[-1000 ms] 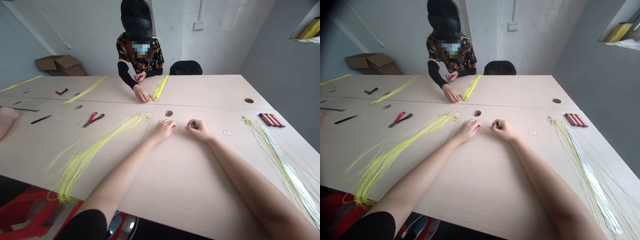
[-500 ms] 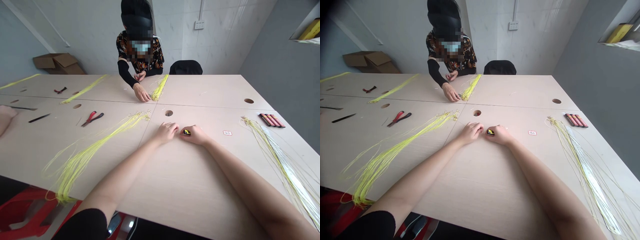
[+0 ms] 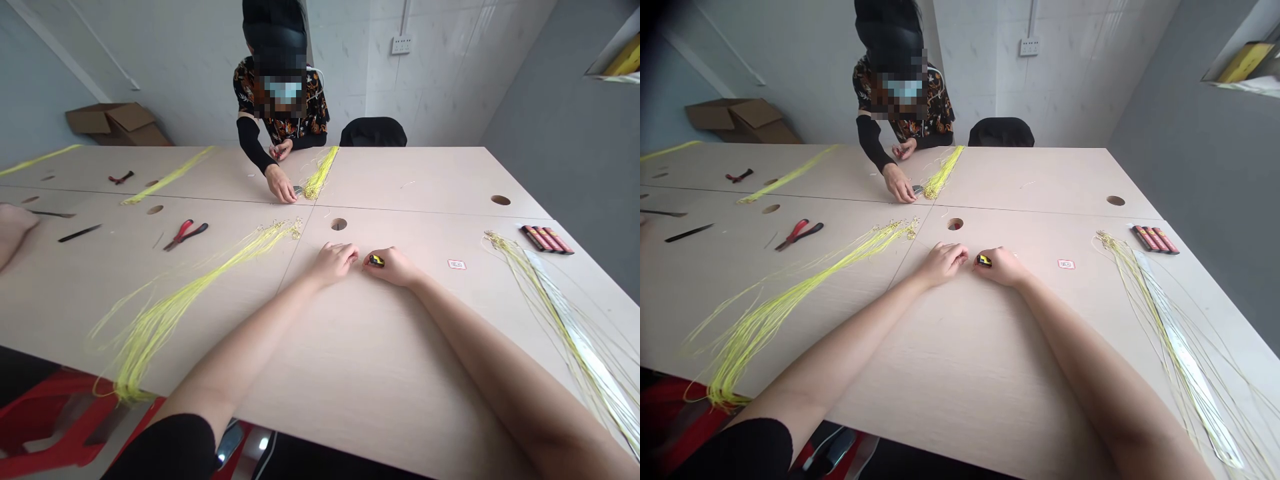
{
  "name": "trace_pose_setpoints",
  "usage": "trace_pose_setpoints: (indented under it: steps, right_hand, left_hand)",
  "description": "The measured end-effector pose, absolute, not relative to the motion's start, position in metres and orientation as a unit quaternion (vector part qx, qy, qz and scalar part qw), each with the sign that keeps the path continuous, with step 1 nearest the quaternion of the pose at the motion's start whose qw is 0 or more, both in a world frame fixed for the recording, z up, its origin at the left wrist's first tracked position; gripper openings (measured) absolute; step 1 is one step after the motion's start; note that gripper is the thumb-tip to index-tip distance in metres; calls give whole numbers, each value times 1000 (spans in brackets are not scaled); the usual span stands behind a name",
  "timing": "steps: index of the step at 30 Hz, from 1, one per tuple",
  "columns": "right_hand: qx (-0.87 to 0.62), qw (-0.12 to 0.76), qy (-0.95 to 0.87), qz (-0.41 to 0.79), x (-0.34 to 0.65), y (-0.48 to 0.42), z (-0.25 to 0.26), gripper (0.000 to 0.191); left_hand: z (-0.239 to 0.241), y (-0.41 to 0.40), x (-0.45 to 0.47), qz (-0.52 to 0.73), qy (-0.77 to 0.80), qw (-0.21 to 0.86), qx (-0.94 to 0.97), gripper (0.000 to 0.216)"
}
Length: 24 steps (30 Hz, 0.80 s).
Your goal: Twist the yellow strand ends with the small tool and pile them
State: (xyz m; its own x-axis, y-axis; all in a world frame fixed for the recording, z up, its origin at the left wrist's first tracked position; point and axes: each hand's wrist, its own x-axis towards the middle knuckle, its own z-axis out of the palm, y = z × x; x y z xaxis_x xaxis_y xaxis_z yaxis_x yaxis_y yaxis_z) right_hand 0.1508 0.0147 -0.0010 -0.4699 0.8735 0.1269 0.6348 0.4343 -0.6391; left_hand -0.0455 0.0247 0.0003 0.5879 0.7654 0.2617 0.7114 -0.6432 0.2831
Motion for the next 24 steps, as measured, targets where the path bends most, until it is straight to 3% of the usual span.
trace_pose_setpoints:
  steps: [24]
  right_hand:
    - [-471, 258, -780, 322, 152, 14, 6, 20]
  left_hand:
    - [-3, 25, -49, 233, 400, 80, 883, 16]
